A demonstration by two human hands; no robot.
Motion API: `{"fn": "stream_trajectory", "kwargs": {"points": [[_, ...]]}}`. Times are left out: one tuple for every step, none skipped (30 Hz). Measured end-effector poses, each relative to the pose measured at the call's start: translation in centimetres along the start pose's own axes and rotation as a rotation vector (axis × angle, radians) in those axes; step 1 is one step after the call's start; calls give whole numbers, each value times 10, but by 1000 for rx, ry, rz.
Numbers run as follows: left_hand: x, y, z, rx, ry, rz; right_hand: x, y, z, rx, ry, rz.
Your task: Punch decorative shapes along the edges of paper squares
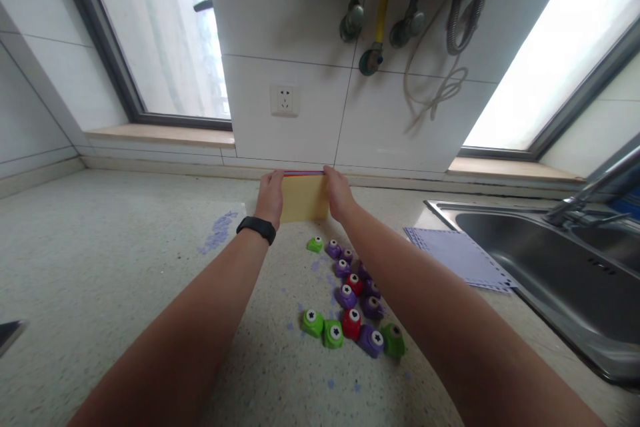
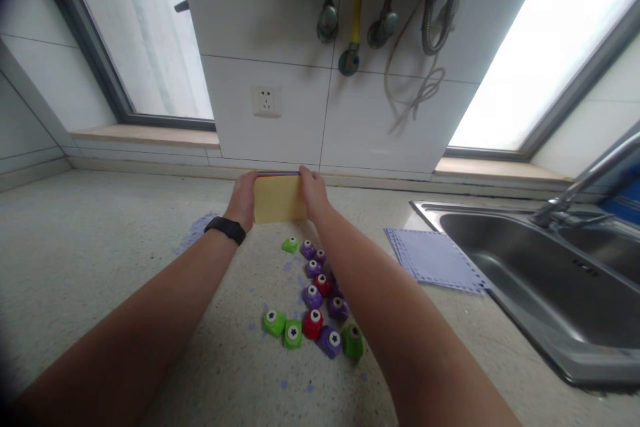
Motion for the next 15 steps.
{"fn": "stream_trajectory", "kwargs": {"points": [[0,0,1,2,11,-6,0,1,1,6,1,4],[0,0,2,1,17,-10,-1,1,2,10,0,9],[0,-1,2,-1,16,-12,-1,2,2,12,-2,14],[0,-1,1,-3,7,-12,-1,2,2,13,-6,20],[0,-1,-1,-8,-8,-12,-1,3,2,15,-14,25],[0,-1,-3,-13,-25,-13,-1,3,0,16,-25,30],[1,-1,-5,-19,-42,-16,-1,3,-2,17,-41,35],[1,-1,-6,-26,-58,-20,0,4,-5,18,-60,42],[2,-1,-7,-35,-72,-23,1,3,-8,19,-80,51],[2,-1,-7,-46,-87,-25,3,3,-10,20,-100,63],[2,-2,-6,-60,-102,-27,5,2,-12,24,-117,77],[3,-4,-4,-77,-115,-30,7,0,-14,29,-134,93],[3,-5,-2,-97,-125,-35,9,-1,-15,38,-149,109],[3,-6,0,-119,-136,-44,11,-2,-15,52,-164,126],[4,-7,2,-142,-149,-57,13,-2,-15,67,-181,142]]}}
Point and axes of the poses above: each hand's wrist, its own x-axis away from the middle knuckle, its own z-axis out of the back of the hand, y = z × x, the point moved 10 cm from there along -x, towards the middle knuckle, and after that the axes turned 15 degrees about x, right-handed, at the moved point
